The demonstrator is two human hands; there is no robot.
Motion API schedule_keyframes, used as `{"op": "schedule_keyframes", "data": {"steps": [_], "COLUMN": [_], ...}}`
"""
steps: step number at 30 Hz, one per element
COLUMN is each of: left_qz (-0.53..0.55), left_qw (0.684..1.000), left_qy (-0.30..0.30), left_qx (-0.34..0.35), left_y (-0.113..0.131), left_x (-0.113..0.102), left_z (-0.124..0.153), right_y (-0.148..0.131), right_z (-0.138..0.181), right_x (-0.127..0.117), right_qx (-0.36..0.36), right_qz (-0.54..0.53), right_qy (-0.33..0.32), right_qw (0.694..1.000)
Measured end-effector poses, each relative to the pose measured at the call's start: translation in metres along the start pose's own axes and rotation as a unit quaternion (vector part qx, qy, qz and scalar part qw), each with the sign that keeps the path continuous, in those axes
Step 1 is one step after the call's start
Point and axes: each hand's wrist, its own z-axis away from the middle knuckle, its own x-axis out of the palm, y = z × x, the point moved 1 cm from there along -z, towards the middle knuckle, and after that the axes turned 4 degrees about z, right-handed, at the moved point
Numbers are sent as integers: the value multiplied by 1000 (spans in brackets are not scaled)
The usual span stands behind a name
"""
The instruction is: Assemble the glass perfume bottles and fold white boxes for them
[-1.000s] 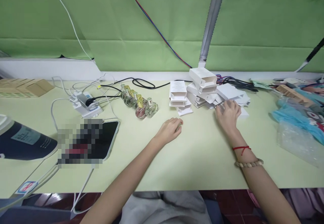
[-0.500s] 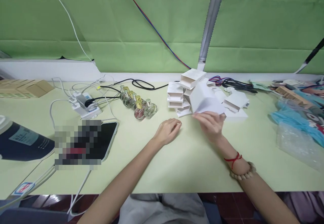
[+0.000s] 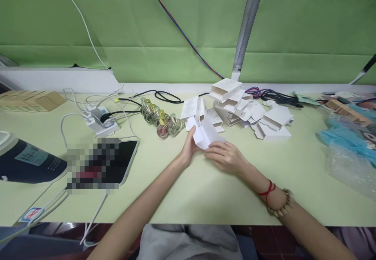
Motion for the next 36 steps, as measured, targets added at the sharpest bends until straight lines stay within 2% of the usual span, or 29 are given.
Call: {"op": "schedule_keyframes", "data": {"steps": [2,5,7,9,11,13,16,19,23,27,32,36], "left_qz": [8,37,51,59,65,66,26,-41,-123,-163,-177,-182], "left_qw": [1000,998,997,996,997,998,1000,999,986,977,975,975], "left_qy": [20,49,57,59,36,0,5,-3,-76,-102,-99,-86], "left_qx": [10,11,15,25,18,-7,-14,36,87,89,86,91], "left_y": [0,-2,-2,-3,-4,-7,-12,-15,-13,-8,-7,-12], "left_x": [0,-3,-3,-3,-3,-2,-3,-3,3,8,7,3], "left_z": [0,-1,-2,-2,-1,-1,-1,0,6,12,14,11], "right_y": [-4,-4,1,7,12,17,20,17,6,0,2,2], "right_z": [-2,-2,0,3,6,8,9,9,5,2,3,3], "right_x": [-1,-6,-9,-10,-9,-7,-3,2,6,5,6,6], "right_qx": [9,39,107,210,317,400,465,496,507,504,504,502], "right_qz": [-18,5,5,-39,-97,-146,-216,-296,-381,-406,-437,-440], "right_qy": [25,109,160,190,195,170,95,12,-71,-71,-58,-52], "right_qw": [999,993,981,958,923,889,853,816,770,759,743,743]}}
